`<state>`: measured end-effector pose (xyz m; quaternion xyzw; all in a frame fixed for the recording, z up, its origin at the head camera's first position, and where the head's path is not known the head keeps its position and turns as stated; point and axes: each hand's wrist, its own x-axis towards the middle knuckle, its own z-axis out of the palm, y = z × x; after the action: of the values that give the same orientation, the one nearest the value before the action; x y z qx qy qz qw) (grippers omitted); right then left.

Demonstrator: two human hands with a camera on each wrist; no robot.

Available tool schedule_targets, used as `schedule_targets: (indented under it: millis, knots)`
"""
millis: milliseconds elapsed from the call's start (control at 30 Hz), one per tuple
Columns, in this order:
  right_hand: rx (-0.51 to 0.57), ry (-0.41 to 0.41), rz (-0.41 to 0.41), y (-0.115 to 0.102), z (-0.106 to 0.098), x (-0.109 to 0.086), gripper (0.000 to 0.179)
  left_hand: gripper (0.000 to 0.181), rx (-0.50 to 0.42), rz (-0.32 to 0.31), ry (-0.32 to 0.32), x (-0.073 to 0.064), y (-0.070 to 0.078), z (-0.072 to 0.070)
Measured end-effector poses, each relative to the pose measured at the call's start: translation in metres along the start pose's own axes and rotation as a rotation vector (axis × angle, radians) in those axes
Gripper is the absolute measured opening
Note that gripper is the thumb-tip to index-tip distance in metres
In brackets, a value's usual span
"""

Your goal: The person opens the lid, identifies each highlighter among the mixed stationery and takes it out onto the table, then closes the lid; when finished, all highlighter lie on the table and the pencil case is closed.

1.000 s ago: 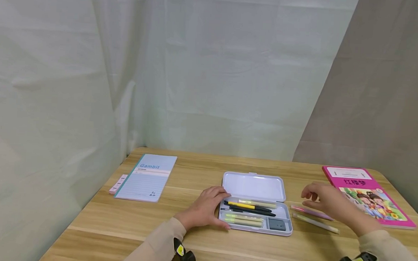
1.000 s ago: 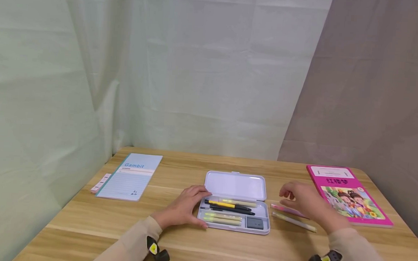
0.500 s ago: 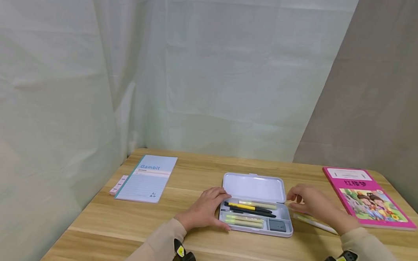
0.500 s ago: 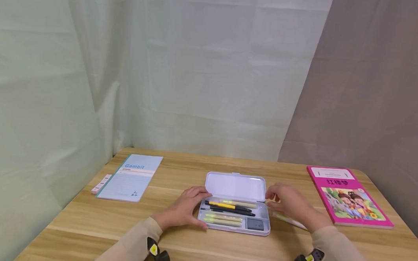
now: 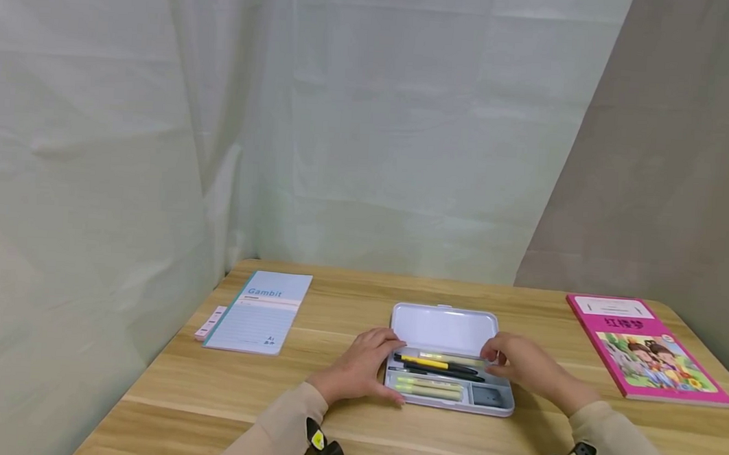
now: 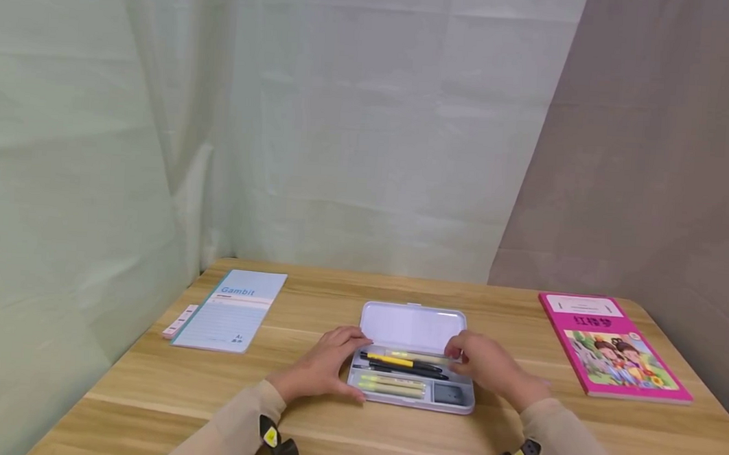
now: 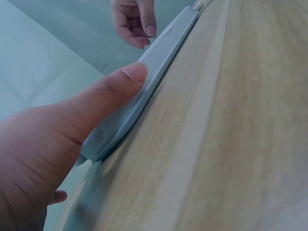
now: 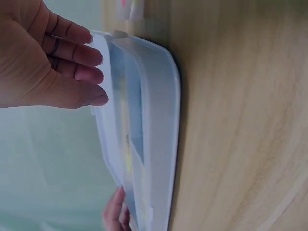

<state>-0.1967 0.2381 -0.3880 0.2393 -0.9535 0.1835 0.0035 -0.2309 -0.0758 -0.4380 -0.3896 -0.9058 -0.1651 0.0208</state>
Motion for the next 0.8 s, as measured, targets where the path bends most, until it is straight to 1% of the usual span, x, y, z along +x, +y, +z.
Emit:
schedule_targets:
  millis: [200, 433, 800]
  knots:
    - [-0.031, 0.004, -0.03, 0.001, 0.008, 0.001, 0.014, 0.094, 0.006, 0.0, -0.003, 0.0, 0.0, 0.0]
    - [-0.078, 0.008, -0.003, -0.001, 0.011, 0.001, 0.016, 0.094, 0.001, -0.002, -0.006, 0.0, 0.001, 0.0]
    - [-0.155, 0.025, -0.029, -0.003, 0.016, 0.002, 0.012, 0.095, 0.008, -0.002, -0.004, 0.001, 0.0, 0.001]
